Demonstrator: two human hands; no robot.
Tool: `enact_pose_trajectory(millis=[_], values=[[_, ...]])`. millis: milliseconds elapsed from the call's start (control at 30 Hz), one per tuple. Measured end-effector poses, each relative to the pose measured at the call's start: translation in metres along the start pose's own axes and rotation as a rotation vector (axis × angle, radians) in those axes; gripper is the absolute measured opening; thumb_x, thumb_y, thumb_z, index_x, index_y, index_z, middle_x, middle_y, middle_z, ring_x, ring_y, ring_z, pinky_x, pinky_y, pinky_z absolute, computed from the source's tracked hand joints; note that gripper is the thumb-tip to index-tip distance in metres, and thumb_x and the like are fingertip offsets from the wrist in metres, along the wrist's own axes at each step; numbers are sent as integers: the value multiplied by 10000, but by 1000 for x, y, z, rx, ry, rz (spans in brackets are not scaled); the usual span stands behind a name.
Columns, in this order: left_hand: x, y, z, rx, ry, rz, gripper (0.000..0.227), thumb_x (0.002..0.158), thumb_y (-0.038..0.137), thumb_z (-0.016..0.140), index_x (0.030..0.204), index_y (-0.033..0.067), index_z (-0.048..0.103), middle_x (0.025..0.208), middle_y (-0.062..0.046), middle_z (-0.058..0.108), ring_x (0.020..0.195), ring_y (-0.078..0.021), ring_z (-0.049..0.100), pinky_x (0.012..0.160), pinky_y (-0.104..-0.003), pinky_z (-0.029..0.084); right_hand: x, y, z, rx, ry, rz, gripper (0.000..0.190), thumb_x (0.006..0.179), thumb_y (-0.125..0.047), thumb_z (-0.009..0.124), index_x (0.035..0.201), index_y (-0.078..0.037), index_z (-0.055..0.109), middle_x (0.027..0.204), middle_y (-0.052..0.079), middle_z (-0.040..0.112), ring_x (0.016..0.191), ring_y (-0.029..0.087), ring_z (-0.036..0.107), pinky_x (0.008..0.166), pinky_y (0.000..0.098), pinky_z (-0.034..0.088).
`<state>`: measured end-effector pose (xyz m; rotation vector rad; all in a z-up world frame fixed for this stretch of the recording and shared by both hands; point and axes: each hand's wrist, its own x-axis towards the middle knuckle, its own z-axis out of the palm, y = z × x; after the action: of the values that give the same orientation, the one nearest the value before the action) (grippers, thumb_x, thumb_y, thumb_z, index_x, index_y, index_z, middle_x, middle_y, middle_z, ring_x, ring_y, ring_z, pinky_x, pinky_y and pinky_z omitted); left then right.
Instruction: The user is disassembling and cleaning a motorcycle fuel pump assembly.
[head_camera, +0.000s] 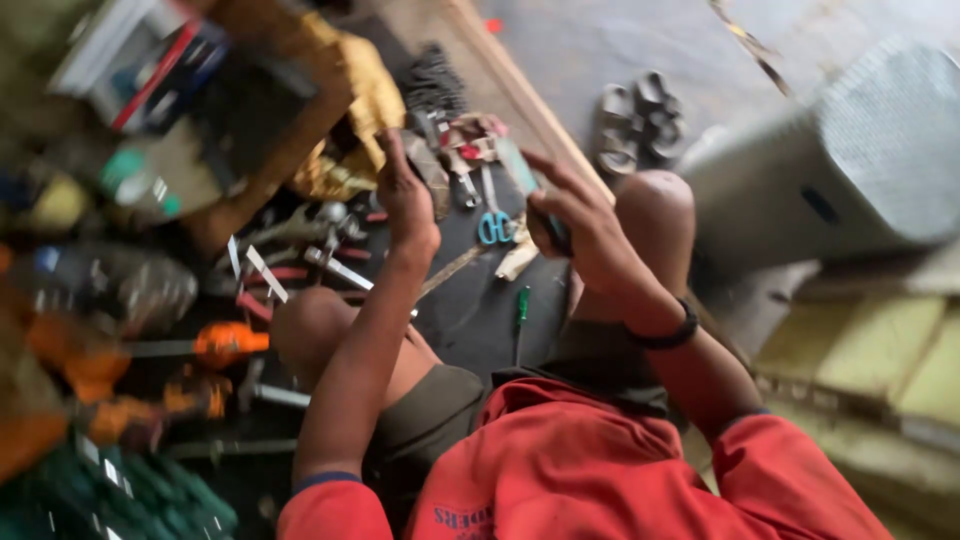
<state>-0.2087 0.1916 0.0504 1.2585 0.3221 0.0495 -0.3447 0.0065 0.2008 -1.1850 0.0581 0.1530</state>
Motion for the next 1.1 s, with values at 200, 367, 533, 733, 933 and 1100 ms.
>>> enact_pose_trajectory(millis=[200, 367, 533, 733, 933, 1100], values=[[-5, -4, -4, -157, 27, -12, 785, 988, 620, 513, 1428, -29, 550, 1374, -96, 612, 1189, -198, 553, 1059, -301, 409, 72, -16, 2, 75, -153, 12, 624, 1018, -184, 447, 1615, -17, 375, 689, 14, 445, 579, 116, 408, 554, 274, 319], [7, -20, -6, -319, -69, -25, 730, 1109, 669, 504, 1187, -46, 628, 973, -59, 621, 853, -174, 595, 752, -344, 505, 97, 17, 2, 64, -249, -45, 642, 996, -161, 407, 1624, -30, 388, 655, 12, 426, 540, 112, 377, 530, 277, 311], [3, -9, 1, -506, 35, -244, 539, 948, 629, 464, 1102, 151, 660, 887, -22, 719, 755, -140, 700, 689, -329, 583, 95, 74, -22, -60, -91, 89, 623, 982, -143, 388, 1597, -43, 400, 710, 45, 530, 571, 119, 451, 526, 260, 340], [10, -43, -13, -588, 19, -80, 661, 987, 679, 456, 1126, 56, 624, 967, -58, 698, 858, -156, 703, 780, -355, 609, 84, 95, -5, -110, 26, 148, 610, 1000, -77, 438, 1600, -76, 330, 794, 55, 612, 611, 115, 541, 557, 247, 420], [3, -10, -1, -683, 59, -118, 559, 999, 590, 490, 1152, 69, 619, 973, -64, 690, 873, -151, 688, 837, -308, 592, 83, 97, 4, -290, -109, -103, 639, 1045, 4, 467, 1651, -86, 288, 899, 22, 608, 664, 101, 573, 607, 268, 467], [-6, 7, 2, -731, -286, -56, 377, 1101, 432, 565, 1120, 66, 654, 923, -33, 675, 815, -107, 644, 758, -261, 531, 87, 82, -1, -495, -168, -266, 636, 1063, -1, 491, 1657, -75, 277, 836, 30, 640, 630, 89, 577, 585, 255, 463]])
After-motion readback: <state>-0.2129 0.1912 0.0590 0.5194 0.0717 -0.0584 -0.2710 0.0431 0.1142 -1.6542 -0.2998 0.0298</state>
